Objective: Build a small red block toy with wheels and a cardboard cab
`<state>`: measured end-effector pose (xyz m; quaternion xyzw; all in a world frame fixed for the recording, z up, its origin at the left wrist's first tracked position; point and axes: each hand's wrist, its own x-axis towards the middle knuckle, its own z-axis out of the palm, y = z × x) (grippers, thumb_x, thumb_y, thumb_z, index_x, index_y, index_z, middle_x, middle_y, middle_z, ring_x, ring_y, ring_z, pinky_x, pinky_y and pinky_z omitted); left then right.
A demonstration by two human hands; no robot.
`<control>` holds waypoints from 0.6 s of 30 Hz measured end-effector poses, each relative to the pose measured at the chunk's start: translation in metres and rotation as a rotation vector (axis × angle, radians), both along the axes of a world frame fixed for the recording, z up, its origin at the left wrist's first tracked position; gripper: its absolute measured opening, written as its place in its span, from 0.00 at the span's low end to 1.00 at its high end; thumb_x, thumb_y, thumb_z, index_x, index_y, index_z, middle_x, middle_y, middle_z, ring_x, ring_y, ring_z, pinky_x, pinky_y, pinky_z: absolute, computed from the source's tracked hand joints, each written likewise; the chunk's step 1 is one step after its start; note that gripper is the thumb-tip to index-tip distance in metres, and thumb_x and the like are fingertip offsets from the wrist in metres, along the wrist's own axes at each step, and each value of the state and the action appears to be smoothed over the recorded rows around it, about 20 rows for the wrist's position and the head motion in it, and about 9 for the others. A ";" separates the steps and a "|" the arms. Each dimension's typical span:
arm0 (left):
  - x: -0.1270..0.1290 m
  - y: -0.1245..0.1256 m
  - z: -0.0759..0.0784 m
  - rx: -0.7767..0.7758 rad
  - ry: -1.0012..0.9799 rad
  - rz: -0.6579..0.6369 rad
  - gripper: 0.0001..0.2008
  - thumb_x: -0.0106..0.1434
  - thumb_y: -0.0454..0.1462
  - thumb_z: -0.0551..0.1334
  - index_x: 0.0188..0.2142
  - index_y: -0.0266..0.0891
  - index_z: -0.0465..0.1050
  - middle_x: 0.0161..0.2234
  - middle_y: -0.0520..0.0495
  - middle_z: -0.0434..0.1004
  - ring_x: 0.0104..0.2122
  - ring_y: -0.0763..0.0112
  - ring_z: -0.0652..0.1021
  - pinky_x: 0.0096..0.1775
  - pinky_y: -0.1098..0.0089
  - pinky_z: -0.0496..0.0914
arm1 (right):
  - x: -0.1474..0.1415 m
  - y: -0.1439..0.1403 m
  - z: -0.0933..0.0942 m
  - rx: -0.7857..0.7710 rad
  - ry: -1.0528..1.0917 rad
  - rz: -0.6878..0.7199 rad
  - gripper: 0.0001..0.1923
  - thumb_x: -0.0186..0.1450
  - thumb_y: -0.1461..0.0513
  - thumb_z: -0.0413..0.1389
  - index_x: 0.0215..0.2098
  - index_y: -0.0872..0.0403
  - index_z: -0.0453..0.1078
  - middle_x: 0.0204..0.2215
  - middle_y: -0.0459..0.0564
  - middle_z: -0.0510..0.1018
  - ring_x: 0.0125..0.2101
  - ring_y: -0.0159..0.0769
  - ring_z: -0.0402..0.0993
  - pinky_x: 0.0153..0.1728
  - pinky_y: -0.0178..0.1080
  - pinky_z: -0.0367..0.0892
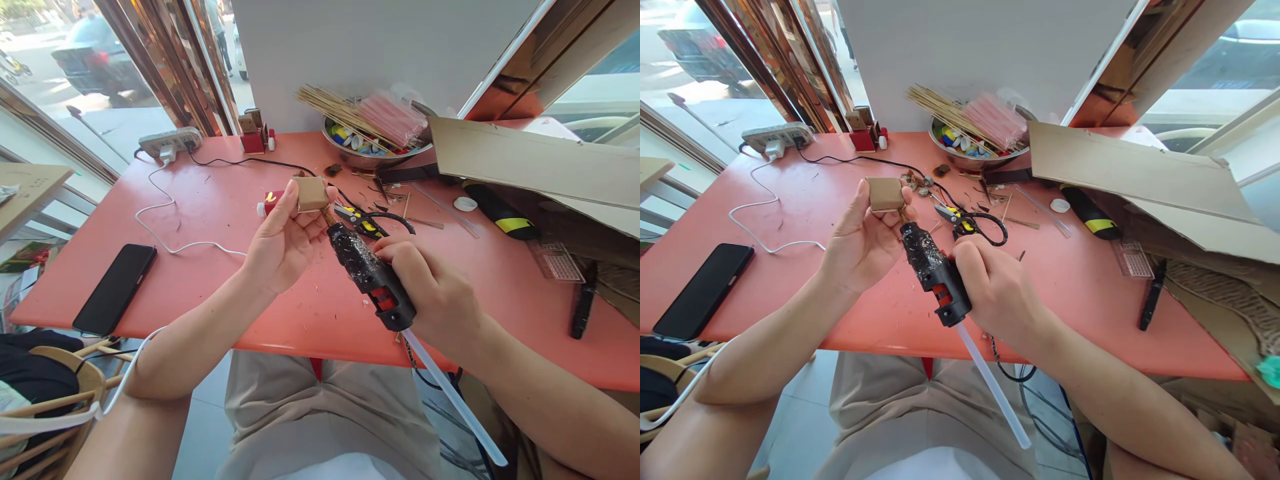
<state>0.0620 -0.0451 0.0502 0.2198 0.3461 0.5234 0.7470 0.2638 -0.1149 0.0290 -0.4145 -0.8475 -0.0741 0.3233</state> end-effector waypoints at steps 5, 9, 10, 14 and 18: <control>0.000 0.001 -0.003 0.035 0.017 0.022 0.17 0.75 0.45 0.65 0.58 0.43 0.80 0.36 0.52 0.89 0.38 0.68 0.89 0.47 0.70 0.80 | -0.002 -0.001 -0.001 0.119 -0.077 -0.001 0.12 0.70 0.72 0.52 0.42 0.48 0.65 0.33 0.50 0.80 0.28 0.39 0.75 0.28 0.38 0.71; 0.003 0.001 -0.004 0.080 0.052 0.064 0.11 0.76 0.39 0.62 0.50 0.42 0.83 0.34 0.52 0.88 0.37 0.71 0.88 0.47 0.72 0.79 | -0.004 -0.003 -0.001 0.161 -0.151 -0.055 0.13 0.69 0.73 0.52 0.42 0.48 0.65 0.32 0.50 0.79 0.26 0.40 0.73 0.27 0.40 0.68; 0.004 0.001 -0.004 0.094 0.064 0.077 0.10 0.76 0.38 0.63 0.49 0.42 0.84 0.34 0.51 0.89 0.39 0.71 0.88 0.47 0.72 0.79 | -0.005 -0.004 0.000 0.165 -0.165 -0.062 0.14 0.69 0.74 0.52 0.42 0.48 0.66 0.32 0.50 0.79 0.26 0.40 0.72 0.27 0.40 0.67; 0.004 0.006 -0.007 0.149 0.097 0.119 0.07 0.73 0.38 0.67 0.45 0.42 0.85 0.37 0.49 0.89 0.45 0.68 0.88 0.53 0.70 0.79 | -0.008 -0.015 0.011 0.150 -0.125 -0.008 0.12 0.71 0.73 0.52 0.43 0.48 0.65 0.33 0.49 0.80 0.25 0.38 0.73 0.27 0.40 0.69; -0.002 0.019 -0.015 0.166 0.113 0.157 0.09 0.74 0.42 0.66 0.40 0.43 0.85 0.37 0.50 0.90 0.47 0.68 0.88 0.54 0.70 0.77 | 0.006 -0.028 0.020 0.008 0.030 0.012 0.10 0.76 0.69 0.52 0.46 0.47 0.68 0.42 0.53 0.83 0.38 0.41 0.83 0.37 0.39 0.77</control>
